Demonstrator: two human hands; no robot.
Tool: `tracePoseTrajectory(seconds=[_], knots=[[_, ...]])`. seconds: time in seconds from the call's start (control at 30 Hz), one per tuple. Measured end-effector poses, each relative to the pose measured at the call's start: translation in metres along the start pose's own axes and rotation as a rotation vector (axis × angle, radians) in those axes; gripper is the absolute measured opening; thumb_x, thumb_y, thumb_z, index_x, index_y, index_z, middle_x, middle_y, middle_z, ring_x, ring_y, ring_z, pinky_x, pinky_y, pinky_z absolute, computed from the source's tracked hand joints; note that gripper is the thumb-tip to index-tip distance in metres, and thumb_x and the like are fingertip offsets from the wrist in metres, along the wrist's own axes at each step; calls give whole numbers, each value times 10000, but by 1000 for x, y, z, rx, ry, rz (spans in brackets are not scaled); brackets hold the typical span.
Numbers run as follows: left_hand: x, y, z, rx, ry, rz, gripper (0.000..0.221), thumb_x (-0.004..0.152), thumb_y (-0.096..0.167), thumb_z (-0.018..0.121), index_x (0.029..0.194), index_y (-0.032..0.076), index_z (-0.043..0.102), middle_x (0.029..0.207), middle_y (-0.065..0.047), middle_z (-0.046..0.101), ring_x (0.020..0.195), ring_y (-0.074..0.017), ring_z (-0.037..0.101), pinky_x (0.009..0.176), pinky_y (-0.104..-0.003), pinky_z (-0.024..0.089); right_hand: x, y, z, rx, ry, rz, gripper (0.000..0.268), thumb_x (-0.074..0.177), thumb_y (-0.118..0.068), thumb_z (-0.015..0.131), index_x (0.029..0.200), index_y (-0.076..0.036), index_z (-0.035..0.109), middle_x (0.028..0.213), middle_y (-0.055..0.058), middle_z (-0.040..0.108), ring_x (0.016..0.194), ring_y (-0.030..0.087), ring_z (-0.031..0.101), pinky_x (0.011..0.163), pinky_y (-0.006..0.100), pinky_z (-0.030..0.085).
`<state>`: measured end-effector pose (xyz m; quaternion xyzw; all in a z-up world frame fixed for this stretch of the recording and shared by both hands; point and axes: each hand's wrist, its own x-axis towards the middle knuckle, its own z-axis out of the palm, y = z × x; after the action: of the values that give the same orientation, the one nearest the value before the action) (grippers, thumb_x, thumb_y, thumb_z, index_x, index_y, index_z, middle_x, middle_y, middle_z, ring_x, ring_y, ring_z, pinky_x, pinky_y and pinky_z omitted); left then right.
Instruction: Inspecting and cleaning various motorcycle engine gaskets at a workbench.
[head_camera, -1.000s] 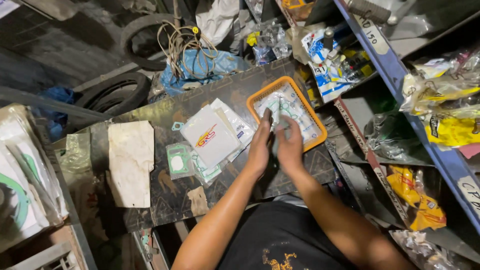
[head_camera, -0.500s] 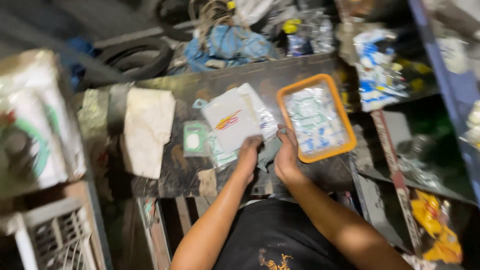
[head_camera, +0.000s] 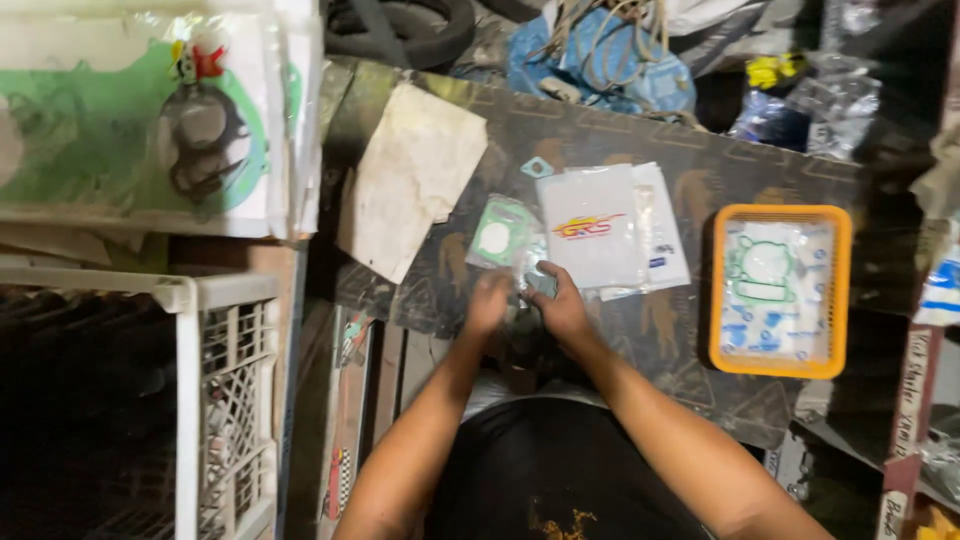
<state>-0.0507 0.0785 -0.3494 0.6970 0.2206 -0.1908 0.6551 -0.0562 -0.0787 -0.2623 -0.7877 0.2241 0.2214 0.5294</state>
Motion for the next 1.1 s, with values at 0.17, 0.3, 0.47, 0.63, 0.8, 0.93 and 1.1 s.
tracePoseTrajectory(seconds=[0.17, 0.3, 0.47, 0.63, 0.8, 0.93, 1.1], knots=[[13, -6, -39, -338, 136, -331, 603, 1052, 472, 456, 1522, 96, 401, 1109, -206, 733, 809, -297, 725, 714, -383, 590, 31, 22, 23, 454, 53, 151, 730, 819, -142, 756, 1509, -136, 517, 1101, 282, 674, 984, 359, 711, 869, 488, 577], [-7, 114, -65, -408, -17, -398, 715, 964, 534, 468, 1557, 151, 357, 1141, -161, 737, 816, -247, 686, 742, -378, 592, 46, 13, 24, 494, 121, 177, 713, 934, -195, 705, 1572, -83, 407, 1271, 353, 596, 1129, 397, 657, 916, 551, 541], [65, 38, -49, -188, -48, -289, 552, 933, 473, 599, 1335, 101, 529, 1049, -187, 749, 780, -272, 722, 598, -363, 610, 39, -28, 26, 383, 167, 220, 674, 928, -229, 707, 1534, -71, 457, 1256, 311, 615, 1135, 333, 652, 926, 491, 547], [29, 56, -26, 35, -24, -292, 732, 836, 592, 771, 1316, 54, 649, 1299, -210, 645, 1220, -322, 619, 1008, -477, 498, 25, -29, 15, 336, 230, 212, 623, 913, -235, 707, 1495, -98, 530, 1251, 288, 628, 1155, 309, 640, 944, 468, 536], [17, 62, -17, 82, -86, -126, 364, 779, 468, 818, 934, 143, 765, 783, -26, 710, 749, -177, 670, 699, -348, 541, 26, -3, 1, 586, 175, 226, 273, 934, -216, 674, 1147, -57, 736, 836, 171, 727, 820, 260, 722, 803, 421, 582], [-16, 99, -2, -229, -286, -156, 480, 716, 221, 785, 1164, 114, 649, 992, -61, 634, 940, -231, 636, 800, -406, 558, -15, -43, -12, 600, 155, 153, 211, 946, -216, 650, 1058, -71, 755, 796, 113, 736, 796, 199, 708, 793, 362, 566], [-56, 154, 21, -614, -324, -349, 596, 670, -4, 666, 1249, 126, 606, 1042, -97, 667, 936, -291, 674, 789, -395, 545, -46, -78, -46, 573, 95, -81, 184, 965, -120, 639, 1092, -30, 737, 836, 77, 692, 798, 157, 641, 775, 310, 552]])
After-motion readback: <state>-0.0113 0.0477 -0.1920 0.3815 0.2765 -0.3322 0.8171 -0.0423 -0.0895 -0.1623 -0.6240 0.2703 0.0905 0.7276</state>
